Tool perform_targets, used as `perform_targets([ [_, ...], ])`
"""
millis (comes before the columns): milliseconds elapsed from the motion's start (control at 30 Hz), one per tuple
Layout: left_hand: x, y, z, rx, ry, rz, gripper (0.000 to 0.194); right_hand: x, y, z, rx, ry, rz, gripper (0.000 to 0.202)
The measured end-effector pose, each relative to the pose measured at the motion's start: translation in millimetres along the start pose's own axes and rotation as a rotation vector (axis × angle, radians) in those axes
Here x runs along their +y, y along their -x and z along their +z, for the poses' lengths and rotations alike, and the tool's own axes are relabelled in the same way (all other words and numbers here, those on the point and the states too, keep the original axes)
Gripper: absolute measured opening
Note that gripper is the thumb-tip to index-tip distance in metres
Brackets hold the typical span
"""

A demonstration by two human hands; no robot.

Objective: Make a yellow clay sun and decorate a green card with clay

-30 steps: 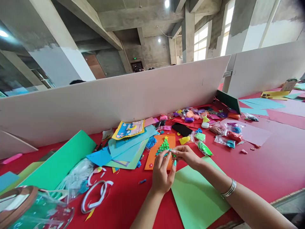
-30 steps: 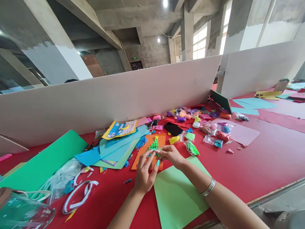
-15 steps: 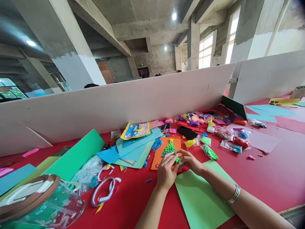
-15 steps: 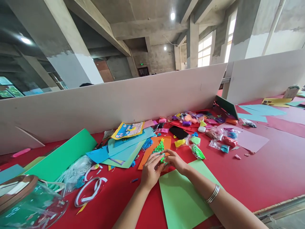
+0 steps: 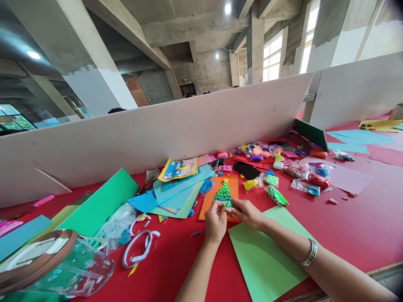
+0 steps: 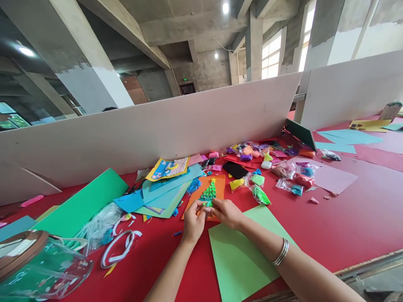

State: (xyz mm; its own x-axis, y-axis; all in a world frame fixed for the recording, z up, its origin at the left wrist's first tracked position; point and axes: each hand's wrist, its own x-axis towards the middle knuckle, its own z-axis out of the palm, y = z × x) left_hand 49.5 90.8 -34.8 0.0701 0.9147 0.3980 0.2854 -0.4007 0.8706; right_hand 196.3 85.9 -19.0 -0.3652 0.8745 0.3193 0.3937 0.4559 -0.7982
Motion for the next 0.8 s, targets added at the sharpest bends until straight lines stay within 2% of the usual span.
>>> perform_targets([
  [200,0.3,-2.0,4.8,-0.051,0.133,-0.111,0.035,2.4,0.9,-0.6,0.003,-0.067,0.013,0.043],
  [400,2.4,-3.2,1.3,-0.125,0.061,-0.082,0.040,1.7,4.3,-1.8,-0.047,-0.061,-0.025,0.038],
  [633,6.2,-3.9,-3.1,-0.105,-0.115,-0.009,0.039,0.1,7.2,-3.1,-0.037,0.009,-0.003,0.040],
  [800,10.8,-5.2,-8.1,-0.083,-0.035,-0.076,0.043,-3.0,6.7,-4.4,0.043,-0.115,0.066,0.045],
])
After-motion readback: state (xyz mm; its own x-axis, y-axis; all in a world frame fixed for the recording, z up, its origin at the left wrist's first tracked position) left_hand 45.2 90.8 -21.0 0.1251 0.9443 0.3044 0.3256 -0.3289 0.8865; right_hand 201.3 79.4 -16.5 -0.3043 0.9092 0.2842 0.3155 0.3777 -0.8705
